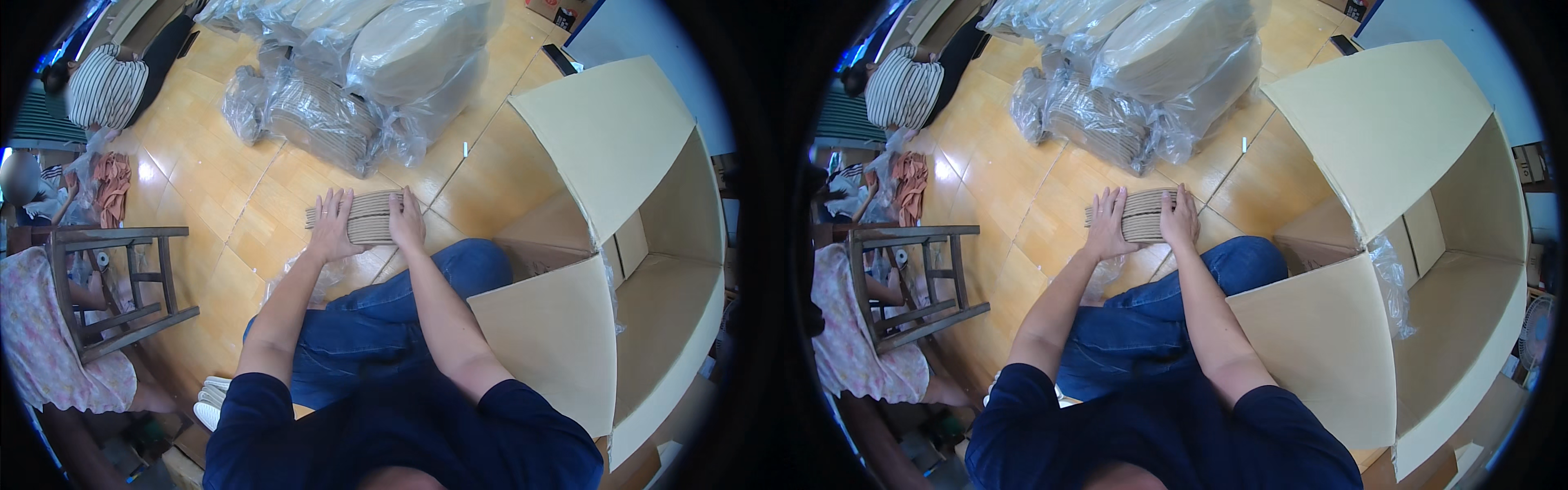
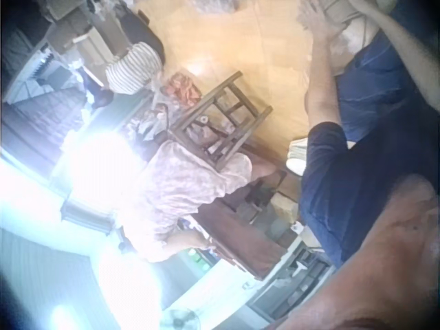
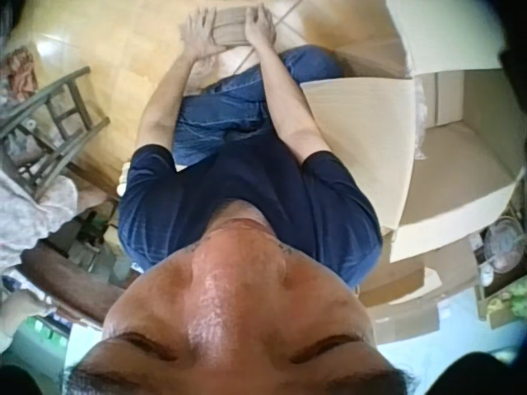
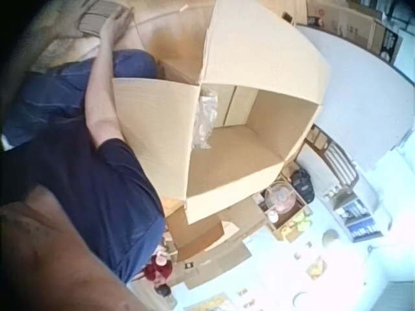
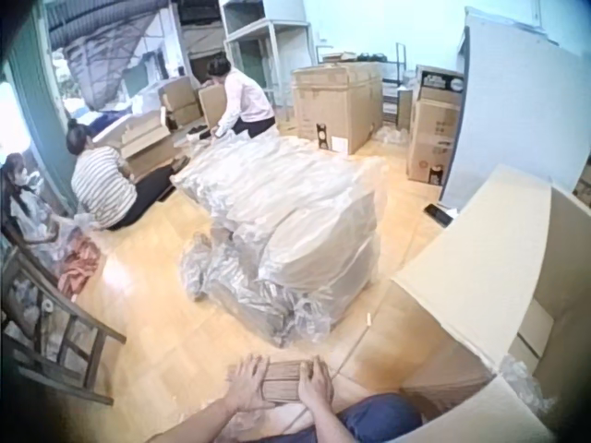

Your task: The person sits on the floor and unpacks stacks of shoe insoles from plastic bags. They separate the insoles, inspect them, and place them into a cardboard box. The person repeats this process with multiple stacks of insoles.

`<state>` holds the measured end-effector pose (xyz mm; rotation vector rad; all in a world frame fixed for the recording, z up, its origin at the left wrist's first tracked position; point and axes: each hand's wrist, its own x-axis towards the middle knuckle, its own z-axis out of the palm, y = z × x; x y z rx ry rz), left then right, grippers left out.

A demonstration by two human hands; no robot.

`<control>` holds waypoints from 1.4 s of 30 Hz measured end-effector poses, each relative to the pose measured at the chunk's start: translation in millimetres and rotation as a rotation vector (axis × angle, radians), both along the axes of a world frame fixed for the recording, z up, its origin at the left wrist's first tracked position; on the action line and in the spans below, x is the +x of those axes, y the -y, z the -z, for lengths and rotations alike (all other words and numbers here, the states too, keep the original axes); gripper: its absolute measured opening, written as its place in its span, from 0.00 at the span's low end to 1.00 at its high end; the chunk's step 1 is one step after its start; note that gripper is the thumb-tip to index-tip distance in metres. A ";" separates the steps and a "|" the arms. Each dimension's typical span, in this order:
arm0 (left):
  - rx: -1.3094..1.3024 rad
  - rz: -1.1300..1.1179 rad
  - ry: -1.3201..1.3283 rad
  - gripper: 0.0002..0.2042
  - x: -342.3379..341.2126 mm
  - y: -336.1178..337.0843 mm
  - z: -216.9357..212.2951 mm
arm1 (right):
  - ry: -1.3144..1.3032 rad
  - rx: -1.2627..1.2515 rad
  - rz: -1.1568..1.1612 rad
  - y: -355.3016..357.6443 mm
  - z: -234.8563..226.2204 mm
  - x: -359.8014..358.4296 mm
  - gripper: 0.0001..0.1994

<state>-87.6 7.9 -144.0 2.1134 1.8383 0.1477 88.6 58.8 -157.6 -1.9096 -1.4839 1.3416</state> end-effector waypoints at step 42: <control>0.288 0.309 2.341 0.38 17.3 95.0 -299.2 | -1.084 0.624 -0.029 85.2 -285.9 15.4 0.35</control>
